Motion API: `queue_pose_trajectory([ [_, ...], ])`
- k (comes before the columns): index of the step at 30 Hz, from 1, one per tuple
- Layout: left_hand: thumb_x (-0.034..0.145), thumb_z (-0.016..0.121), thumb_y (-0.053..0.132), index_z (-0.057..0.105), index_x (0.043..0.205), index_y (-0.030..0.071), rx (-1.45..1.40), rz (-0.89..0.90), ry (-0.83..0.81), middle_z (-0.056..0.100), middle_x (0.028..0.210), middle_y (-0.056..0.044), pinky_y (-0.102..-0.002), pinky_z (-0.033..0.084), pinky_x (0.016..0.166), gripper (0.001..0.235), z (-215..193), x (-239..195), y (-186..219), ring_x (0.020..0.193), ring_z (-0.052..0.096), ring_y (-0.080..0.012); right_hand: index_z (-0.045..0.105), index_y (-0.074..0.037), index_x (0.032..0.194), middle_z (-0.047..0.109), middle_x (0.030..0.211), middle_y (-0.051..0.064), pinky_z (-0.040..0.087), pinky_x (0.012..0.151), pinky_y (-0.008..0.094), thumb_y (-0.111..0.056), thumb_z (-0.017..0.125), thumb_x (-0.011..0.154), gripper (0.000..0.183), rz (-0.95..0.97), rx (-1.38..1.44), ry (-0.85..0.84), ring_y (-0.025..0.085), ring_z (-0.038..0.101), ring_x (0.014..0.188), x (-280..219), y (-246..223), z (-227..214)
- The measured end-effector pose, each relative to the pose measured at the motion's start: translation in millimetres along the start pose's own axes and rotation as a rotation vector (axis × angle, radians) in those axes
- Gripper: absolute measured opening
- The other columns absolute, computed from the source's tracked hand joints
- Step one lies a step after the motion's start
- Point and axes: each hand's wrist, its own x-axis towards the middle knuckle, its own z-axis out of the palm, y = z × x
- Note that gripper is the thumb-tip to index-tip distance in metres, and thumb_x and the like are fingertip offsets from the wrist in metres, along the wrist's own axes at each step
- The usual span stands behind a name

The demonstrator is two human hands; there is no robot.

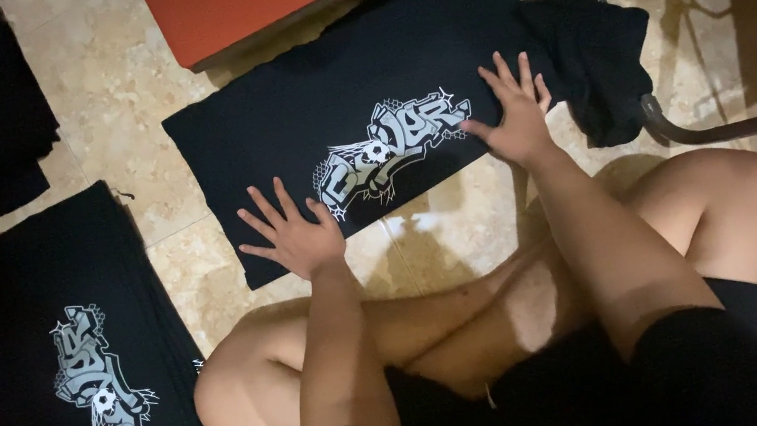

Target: The person sits on the floor and folds a black t-shirt with a white graphic design. They place the shirt under a heat press machine, lower the press to apply heat, and then remove the shirt after the cycle completes.

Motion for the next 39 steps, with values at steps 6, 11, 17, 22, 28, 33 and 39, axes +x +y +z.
queue_pose_trajectory([
  [6,0.097,0.047,0.045,0.041,0.157,0.039,0.011,-0.005,0.005,0.019,0.173,0.004,-0.073,0.004,0.121,0.060,-0.4,0.4,0.0,0.159,0.011,-0.0321,0.027,-0.022,0.165,0.002,0.175,0.003,-0.012,0.124,0.059,-0.076,0.078,0.068,0.123,0.070,-0.159,-0.123,0.034,-0.016,0.157,-0.9,-17.6,-5.0],
  [11,0.097,0.046,0.045,0.040,0.157,0.040,-0.003,-0.010,-0.012,0.017,0.173,0.004,-0.073,0.004,0.121,0.061,-0.7,0.8,-0.4,0.159,0.010,-0.0324,0.028,-0.021,0.166,0.002,0.175,0.002,-0.015,0.122,0.057,-0.066,0.072,0.085,0.102,0.108,-0.149,-0.120,0.032,-0.017,0.156,1.2,-21.4,-3.2],
  [17,0.097,0.047,0.045,0.039,0.158,0.041,0.019,-0.017,-0.043,0.017,0.173,0.005,-0.073,0.005,0.121,0.061,-4.5,1.0,1.7,0.159,0.010,-0.0320,0.023,-0.022,0.167,0.000,0.176,0.003,-0.015,0.122,0.057,-0.074,0.077,0.072,0.121,0.125,-0.192,-0.133,0.033,-0.018,0.156,-2.6,-31.8,-7.2],
  [22,0.097,0.046,0.046,0.039,0.158,0.041,0.017,-0.008,-0.012,0.017,0.173,0.005,-0.073,0.002,0.121,0.062,3.0,0.9,-2.4,0.160,0.009,-0.0320,0.023,-0.023,0.167,-0.001,0.175,0.001,-0.016,0.123,0.057,-0.069,0.068,0.086,0.104,0.154,-0.184,-0.120,0.032,-0.019,0.156,-0.5,-33.4,-0.9],
  [28,0.097,0.047,0.044,0.039,0.158,0.040,0.018,0.001,-0.003,0.018,0.173,0.004,-0.073,0.002,0.121,0.062,1.4,0.3,-1.4,0.159,0.010,-0.0325,0.023,-0.021,0.168,-0.001,0.175,0.002,-0.015,0.122,0.057,-0.076,0.069,0.082,0.112,0.160,-0.206,-0.111,0.033,-0.019,0.156,-3.8,-41.4,-4.0],
  [33,0.097,0.046,0.044,0.036,0.159,0.042,0.014,-0.015,-0.041,0.014,0.174,0.005,-0.073,0.002,0.122,0.063,-2.4,0.8,-0.5,0.160,0.008,-0.0312,0.023,-0.023,0.168,-0.001,0.175,0.001,-0.015,0.122,0.057,-0.073,0.069,0.083,0.109,0.156,-0.188,-0.105,0.032,-0.019,0.156,-1.7,-35.2,0.0],
  [39,0.099,0.046,0.044,0.036,0.158,0.043,0.046,-0.039,-0.091,0.014,0.174,0.007,-0.072,0.002,0.122,0.060,-10.2,1.5,3.0,0.160,0.007,-0.0303,0.026,-0.024,0.167,0.001,0.176,0.001,-0.014,0.122,0.058,-0.067,0.070,0.085,0.102,0.148,-0.138,-0.104,0.032,-0.017,0.157,1.2,-26.1,0.6],
])
